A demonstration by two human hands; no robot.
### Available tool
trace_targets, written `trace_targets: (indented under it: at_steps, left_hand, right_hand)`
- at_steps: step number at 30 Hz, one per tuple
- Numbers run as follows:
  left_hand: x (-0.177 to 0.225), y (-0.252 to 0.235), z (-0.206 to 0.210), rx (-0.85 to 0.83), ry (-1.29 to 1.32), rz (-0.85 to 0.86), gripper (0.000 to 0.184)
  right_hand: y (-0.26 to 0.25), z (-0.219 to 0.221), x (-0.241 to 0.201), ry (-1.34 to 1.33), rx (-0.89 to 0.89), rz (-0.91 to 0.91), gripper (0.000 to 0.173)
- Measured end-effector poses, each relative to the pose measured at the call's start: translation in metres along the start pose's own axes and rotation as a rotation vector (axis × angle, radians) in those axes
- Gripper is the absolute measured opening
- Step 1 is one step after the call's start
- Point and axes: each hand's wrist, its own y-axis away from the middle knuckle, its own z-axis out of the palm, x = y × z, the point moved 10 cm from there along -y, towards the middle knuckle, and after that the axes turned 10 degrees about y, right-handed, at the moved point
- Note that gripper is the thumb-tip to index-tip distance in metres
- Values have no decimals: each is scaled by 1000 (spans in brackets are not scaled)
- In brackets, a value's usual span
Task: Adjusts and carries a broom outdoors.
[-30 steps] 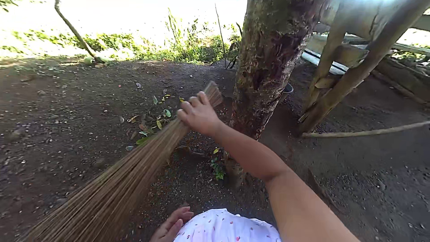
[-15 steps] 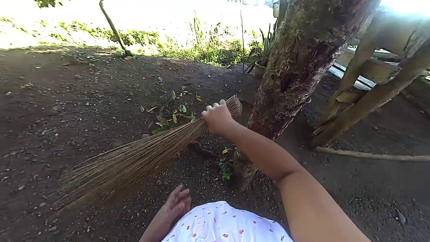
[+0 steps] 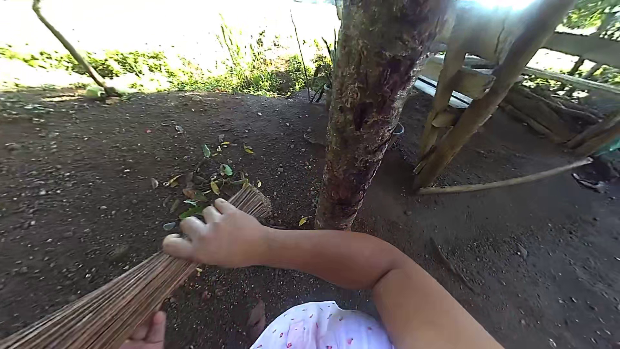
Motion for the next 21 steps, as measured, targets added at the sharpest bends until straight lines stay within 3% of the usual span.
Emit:
trace_targets:
  at_steps: [2,4,6,8,10,12,14,16,21]
  left_hand:
    - [1,-7,32,-184,-58,12,84]
    - [-37,-9,67,-383,-245,-137,81]
    - [-92,7,75,-495,-448,-351,85]
    - [-136,36,66,-603,-513,-556,91]
    - [-154,60,44,-683,-548,-745,86]
    - [-161,61,21,-674,-560,-836,69]
    - [-161,52,12,-581,-620,-800,58]
    - [-160,41,16,-540,-683,-741,53]
    - [-145,42,10,-588,-798,-669,69]
  right_hand:
    - [7,-36,21,20,85,45,33]
    - [40,-50,85,5,105,140,37]
    - [93,-32,176,79,142,273,45]
    - [112,-12,223,183,226,355,48]
    - [92,1,218,185,247,414,50]
    - [53,10,180,148,186,406,50]
    - [19,15,131,84,84,335,45]
    - [14,8,111,57,58,240,41]
    - [114,28,221,208,170,318,54]
